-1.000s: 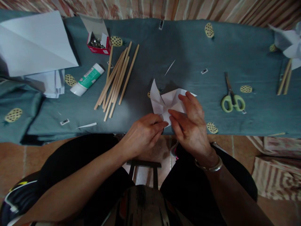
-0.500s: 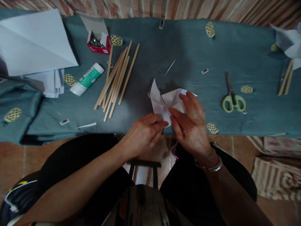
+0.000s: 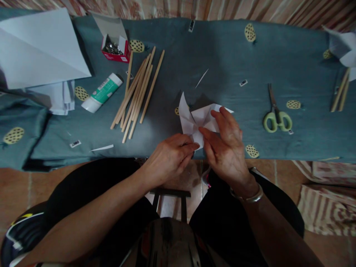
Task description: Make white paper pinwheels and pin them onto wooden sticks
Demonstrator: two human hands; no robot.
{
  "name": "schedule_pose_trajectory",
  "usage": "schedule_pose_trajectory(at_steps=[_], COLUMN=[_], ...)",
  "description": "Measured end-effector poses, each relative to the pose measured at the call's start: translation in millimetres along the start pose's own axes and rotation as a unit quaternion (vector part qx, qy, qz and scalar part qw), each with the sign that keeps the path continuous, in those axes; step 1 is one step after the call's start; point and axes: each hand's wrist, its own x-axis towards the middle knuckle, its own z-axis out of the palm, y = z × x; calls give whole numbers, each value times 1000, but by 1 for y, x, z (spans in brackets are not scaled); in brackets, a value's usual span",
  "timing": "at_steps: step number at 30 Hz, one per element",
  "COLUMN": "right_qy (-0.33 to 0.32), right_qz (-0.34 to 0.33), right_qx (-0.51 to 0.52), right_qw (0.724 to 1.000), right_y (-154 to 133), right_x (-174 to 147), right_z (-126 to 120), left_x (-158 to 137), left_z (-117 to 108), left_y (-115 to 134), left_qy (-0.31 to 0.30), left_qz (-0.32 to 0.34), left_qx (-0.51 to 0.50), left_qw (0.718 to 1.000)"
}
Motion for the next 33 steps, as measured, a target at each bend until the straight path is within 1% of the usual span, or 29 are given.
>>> schedule_pose_trajectory(at_steps=[4,8,12,14,16,19,22,25,28,31,33], right_qy=[-3,-17,-19,-25,-30,-30,-30,-21,-12,-10,-4], right_qz=[-2,-10,-20,-13,-7,-11,-19,-27,-34,-41,-46], right_qx=[-11,0,-11,-12,-9,-4,-3,-2,-3,-18,-29], right_qw=[1000,1000,1000,1000,999,999,999,999,999,999,999], right_y=[1,2,0,-1,-2,-4,-5,-5,-5,-4,-3], right_x=[-1,-2,-2,-1,-2,-2,-3,-4,-3,0,2], right_z=[1,3,4,4,4,3,2,3,6,10,12], left_x=[0,-1,-1,-2,-1,0,0,-1,-2,-3,-2], left_z=[0,1,-3,-10,-18,-31,-38,-36,-32,-27,-25], left_y=[0,0,1,-1,-4,-11,-18,-22,-27,-32,-35], left_qy=[0,13,46,72,96,131,167,190,201,196,194], left_qz=[0,4,-2,-20,-53,-112,-157,-172,-178,-199,-220], left_qx=[-2,-1,-23,-50,-68,-62,-71,-102,-152,-196,-234], left_qw=[1000,1000,999,996,992,983,971,961,951,940,927])
